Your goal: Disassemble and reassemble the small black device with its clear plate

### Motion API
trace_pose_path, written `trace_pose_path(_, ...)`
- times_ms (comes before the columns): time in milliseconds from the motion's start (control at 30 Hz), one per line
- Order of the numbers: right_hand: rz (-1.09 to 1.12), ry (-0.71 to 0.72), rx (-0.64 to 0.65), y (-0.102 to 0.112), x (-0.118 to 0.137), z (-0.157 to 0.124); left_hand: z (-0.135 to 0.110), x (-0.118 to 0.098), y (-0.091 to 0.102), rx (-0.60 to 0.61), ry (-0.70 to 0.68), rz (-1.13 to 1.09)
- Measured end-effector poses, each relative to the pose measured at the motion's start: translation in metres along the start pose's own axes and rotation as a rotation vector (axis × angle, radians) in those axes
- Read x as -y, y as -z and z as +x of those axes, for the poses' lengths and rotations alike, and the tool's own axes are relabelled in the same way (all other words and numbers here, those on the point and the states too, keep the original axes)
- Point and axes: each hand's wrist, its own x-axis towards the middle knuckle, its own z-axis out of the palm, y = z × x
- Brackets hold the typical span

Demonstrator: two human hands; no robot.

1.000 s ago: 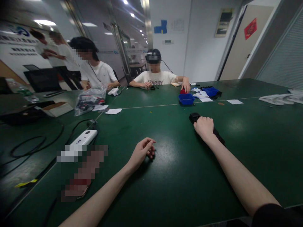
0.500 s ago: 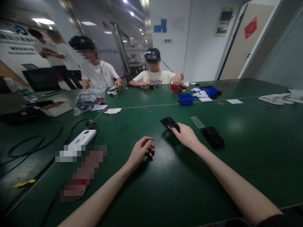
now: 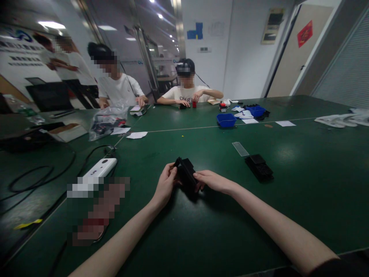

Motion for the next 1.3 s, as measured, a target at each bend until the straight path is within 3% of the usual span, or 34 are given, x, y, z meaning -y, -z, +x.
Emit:
trace_pose_path(133, -0.112, 0.012, 0.076, 0.002, 0.000, -0.001, -0.001, 0.000, 0.001, 0.031, -0.011, 0.028)
trace_pose_path(233, -0.243, -0.027, -0.002, 0.008, -0.001, 0.002, -0.001, 0.001, 0.001, 0.037, -0.008, 0.052)
trace_pose_path(300, -0.407, -0.037, -0.145, 0.017, -0.001, 0.003, -0.001, 0.001, 0.000, 0.055, 0.001, 0.079)
trace_pose_path(467, -1.022, -0.043, -0.646, 0.052, -0.004, -0.004, -0.002, 0.000, 0.001, 0.103, 0.016, 0.139)
trace_pose_path(600, -1.482, -0.207, -0.819, 0.076, -0.018, -0.013, -0.004, -0.004, 0.000, 0.119, 0.040, 0.157)
trace_pose_path(700, -1.615, -0.385, -0.850, 0.086, -0.030, -0.016, -0.005, -0.008, -0.002, 0.114, 0.059, 0.171)
trace_pose_path(800, -1.622, -0.454, -0.845, 0.088, -0.035, -0.016, -0.006, -0.009, -0.002, 0.108, 0.065, 0.179)
trace_pose_path(1067, -1.607, -0.328, -0.695, 0.066, -0.017, -0.014, -0.007, -0.009, -0.001, 0.106, 0.054, 0.196)
trace_pose_path(1300, -1.543, -0.324, -0.664, 0.048, -0.010, -0.009, -0.005, -0.007, -0.001, 0.123, 0.054, 0.219)
